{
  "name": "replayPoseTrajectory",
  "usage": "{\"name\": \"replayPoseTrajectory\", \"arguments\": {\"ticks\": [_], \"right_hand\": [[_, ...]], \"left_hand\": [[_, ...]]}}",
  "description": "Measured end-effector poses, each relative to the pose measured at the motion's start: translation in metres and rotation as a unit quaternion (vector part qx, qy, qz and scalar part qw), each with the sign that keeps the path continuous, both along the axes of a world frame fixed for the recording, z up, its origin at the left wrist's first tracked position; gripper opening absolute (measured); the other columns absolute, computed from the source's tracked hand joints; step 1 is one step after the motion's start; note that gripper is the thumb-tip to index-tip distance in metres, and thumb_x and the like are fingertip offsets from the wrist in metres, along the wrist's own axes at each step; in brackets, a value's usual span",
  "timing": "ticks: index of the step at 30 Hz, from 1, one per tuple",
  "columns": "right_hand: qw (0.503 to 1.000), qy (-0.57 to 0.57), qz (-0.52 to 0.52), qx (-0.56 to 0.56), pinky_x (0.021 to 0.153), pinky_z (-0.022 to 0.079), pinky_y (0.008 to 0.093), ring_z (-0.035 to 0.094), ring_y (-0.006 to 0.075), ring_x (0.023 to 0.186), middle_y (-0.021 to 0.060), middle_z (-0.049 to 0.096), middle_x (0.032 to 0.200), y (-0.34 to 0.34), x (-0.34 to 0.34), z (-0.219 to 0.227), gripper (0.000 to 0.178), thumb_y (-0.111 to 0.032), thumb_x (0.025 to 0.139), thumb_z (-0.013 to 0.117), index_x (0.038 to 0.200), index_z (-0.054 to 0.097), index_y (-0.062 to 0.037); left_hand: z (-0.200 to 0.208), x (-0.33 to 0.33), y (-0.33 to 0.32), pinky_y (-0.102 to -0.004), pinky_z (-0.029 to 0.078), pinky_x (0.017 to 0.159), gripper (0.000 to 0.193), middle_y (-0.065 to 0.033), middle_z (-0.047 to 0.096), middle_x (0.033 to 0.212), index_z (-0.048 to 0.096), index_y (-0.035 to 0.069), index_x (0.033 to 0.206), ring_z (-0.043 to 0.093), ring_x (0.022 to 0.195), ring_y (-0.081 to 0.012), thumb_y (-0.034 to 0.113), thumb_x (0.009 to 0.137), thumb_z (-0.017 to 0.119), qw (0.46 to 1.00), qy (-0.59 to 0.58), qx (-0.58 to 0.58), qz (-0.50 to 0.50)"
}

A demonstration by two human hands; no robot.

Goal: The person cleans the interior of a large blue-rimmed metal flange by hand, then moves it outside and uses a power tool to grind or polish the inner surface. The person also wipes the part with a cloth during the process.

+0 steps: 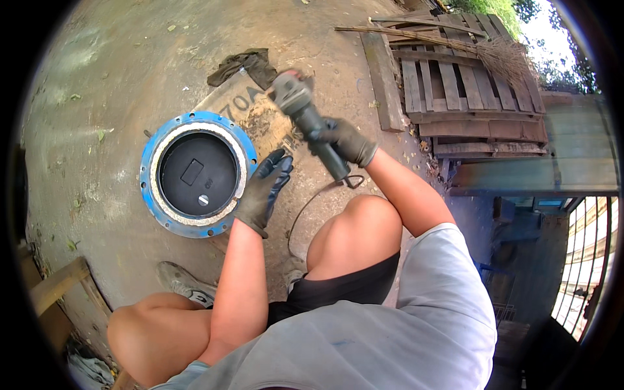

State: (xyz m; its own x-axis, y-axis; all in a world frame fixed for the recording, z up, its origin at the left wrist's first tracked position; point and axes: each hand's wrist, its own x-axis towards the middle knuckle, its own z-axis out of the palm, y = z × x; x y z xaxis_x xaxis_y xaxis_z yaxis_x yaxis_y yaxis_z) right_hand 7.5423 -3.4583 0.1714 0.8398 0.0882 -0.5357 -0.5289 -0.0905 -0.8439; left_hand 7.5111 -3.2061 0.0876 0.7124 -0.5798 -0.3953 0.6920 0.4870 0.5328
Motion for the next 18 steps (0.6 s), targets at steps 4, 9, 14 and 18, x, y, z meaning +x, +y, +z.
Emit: {"name": "replayPoseTrajectory", "arguments": {"ticks": [4, 9, 14, 18], "right_hand": [[0.984, -0.019, 0.144, -0.105, 0.087, 0.060, 0.0361, 0.072, 0.0183, 0.094, 0.0094, 0.076, 0.105, 0.036, -0.022, -0.021, 0.056, -0.030, 0.083, 0.086, 0.129, 0.069, -0.0031], [0.900, -0.121, 0.344, -0.239, 0.099, 0.057, 0.0390, 0.073, 0.0244, 0.109, 0.0136, 0.077, 0.122, 0.069, -0.014, -0.018, 0.070, -0.041, 0.079, 0.090, 0.135, 0.068, -0.0064], [0.953, -0.050, 0.138, -0.266, 0.099, 0.056, 0.0359, 0.075, 0.0246, 0.108, 0.0118, 0.080, 0.118, -0.007, 0.036, -0.103, 0.039, -0.039, 0.109, 0.061, 0.122, 0.079, -0.0072], [0.897, 0.007, -0.080, -0.436, 0.102, 0.055, 0.0432, 0.073, 0.0357, 0.116, 0.0200, 0.077, 0.123, -0.101, 0.058, -0.195, 0.050, -0.046, 0.101, 0.067, 0.135, 0.073, -0.0091]], "left_hand": [[-0.008, -0.011, -0.025, -0.0333, 0.052, 0.106, 0.047, -0.0073, 0.065, 0.136, 0.056, 0.003, 0.148, 0.065, 0.120, -0.0194, 0.018, 0.105, 0.071, 0.987, -0.026, -0.135, 0.080], [-0.027, -0.029, -0.008, -0.0406, 0.051, 0.110, 0.045, -0.0097, 0.065, 0.134, 0.055, 0.004, 0.146, 0.064, 0.123, -0.0229, 0.026, 0.108, 0.065, 0.966, 0.044, -0.163, 0.193], [-0.042, -0.034, 0.035, -0.0454, 0.047, 0.116, 0.057, -0.0133, 0.058, 0.151, 0.047, 0.001, 0.156, 0.061, 0.133, -0.0262, 0.022, 0.107, 0.066, 0.969, -0.011, -0.063, 0.238], [-0.043, -0.057, 0.048, -0.0450, 0.046, 0.117, 0.058, -0.0130, 0.056, 0.154, 0.044, 0.001, 0.159, 0.058, 0.137, -0.0285, 0.015, 0.106, 0.064, 0.978, -0.038, 0.004, 0.207]]}}
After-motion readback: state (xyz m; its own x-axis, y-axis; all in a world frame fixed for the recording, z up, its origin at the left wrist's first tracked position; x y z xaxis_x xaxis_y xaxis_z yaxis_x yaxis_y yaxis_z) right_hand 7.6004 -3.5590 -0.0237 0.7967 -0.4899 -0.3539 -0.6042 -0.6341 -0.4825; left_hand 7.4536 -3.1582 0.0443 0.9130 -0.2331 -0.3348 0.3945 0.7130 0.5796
